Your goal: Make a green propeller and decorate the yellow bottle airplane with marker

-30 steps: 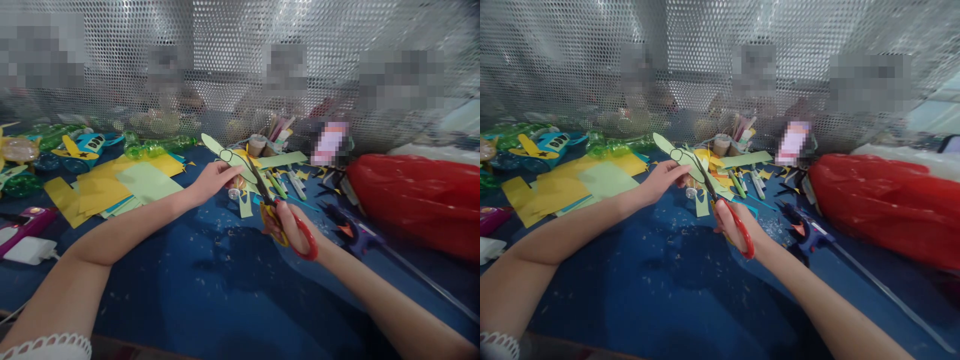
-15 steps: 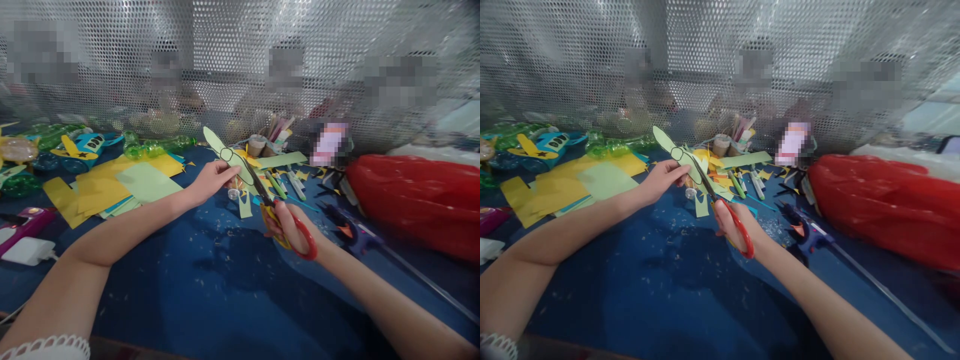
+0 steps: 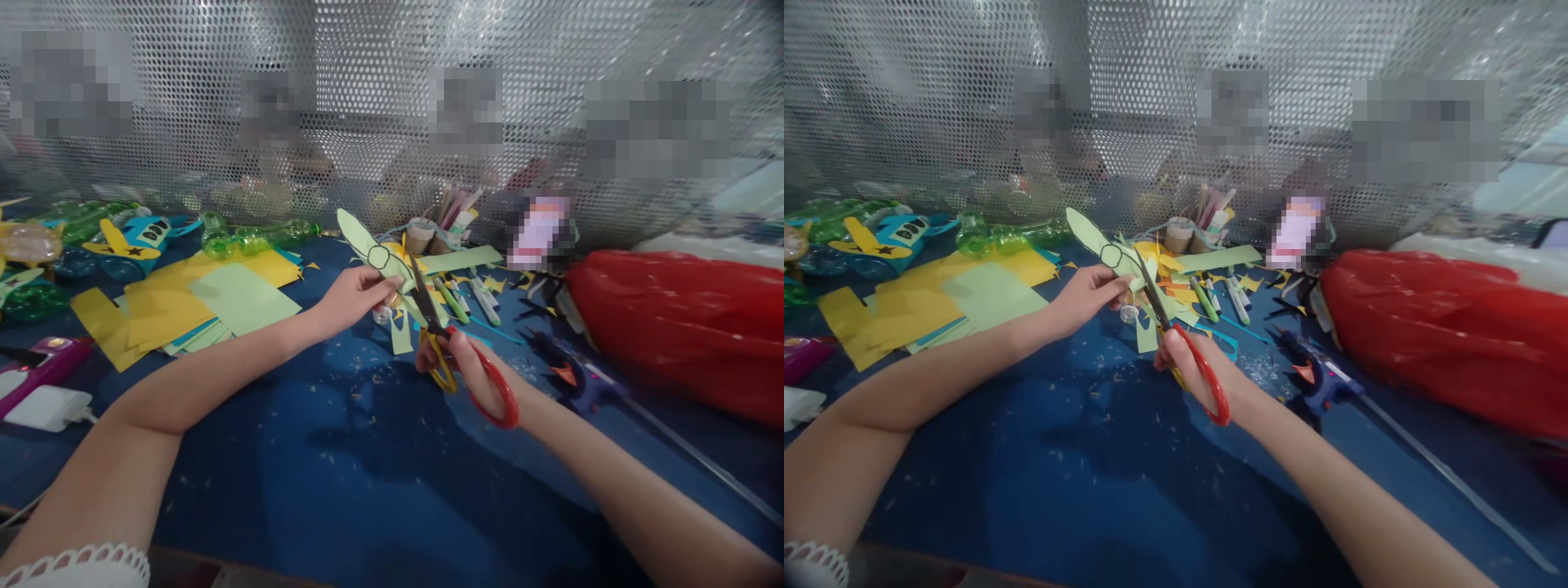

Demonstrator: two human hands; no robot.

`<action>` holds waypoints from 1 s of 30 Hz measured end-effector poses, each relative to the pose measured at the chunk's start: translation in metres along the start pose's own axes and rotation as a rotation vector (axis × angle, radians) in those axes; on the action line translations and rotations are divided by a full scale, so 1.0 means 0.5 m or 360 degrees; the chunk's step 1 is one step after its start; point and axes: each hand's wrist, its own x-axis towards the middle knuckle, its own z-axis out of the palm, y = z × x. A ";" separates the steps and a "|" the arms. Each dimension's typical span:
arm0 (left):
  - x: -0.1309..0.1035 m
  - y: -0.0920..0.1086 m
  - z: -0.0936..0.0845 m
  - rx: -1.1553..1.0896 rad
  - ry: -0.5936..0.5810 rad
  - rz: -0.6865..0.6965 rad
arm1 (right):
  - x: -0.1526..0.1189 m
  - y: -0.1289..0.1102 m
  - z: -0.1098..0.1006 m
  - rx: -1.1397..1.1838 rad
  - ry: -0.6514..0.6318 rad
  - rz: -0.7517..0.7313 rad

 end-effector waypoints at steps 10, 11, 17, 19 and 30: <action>0.000 0.005 -0.002 0.0061 -0.0008 0.0103 | -0.001 -0.010 0.002 0.0134 0.0048 0.0006; -0.001 0.005 -0.001 0.0072 -0.0019 0.0109 | -0.001 -0.015 0.001 0.0128 0.0052 0.0018; -0.006 0.009 0.006 0.0126 -0.0072 0.0103 | -0.004 -0.026 0.000 0.0115 0.0045 0.0063; -0.007 0.008 0.006 0.0166 -0.0070 0.0098 | -0.003 -0.022 0.001 0.0129 0.0055 0.0069; -0.009 0.006 0.009 0.0199 -0.0112 0.0058 | 0.001 -0.003 0.005 0.0101 0.0063 0.0009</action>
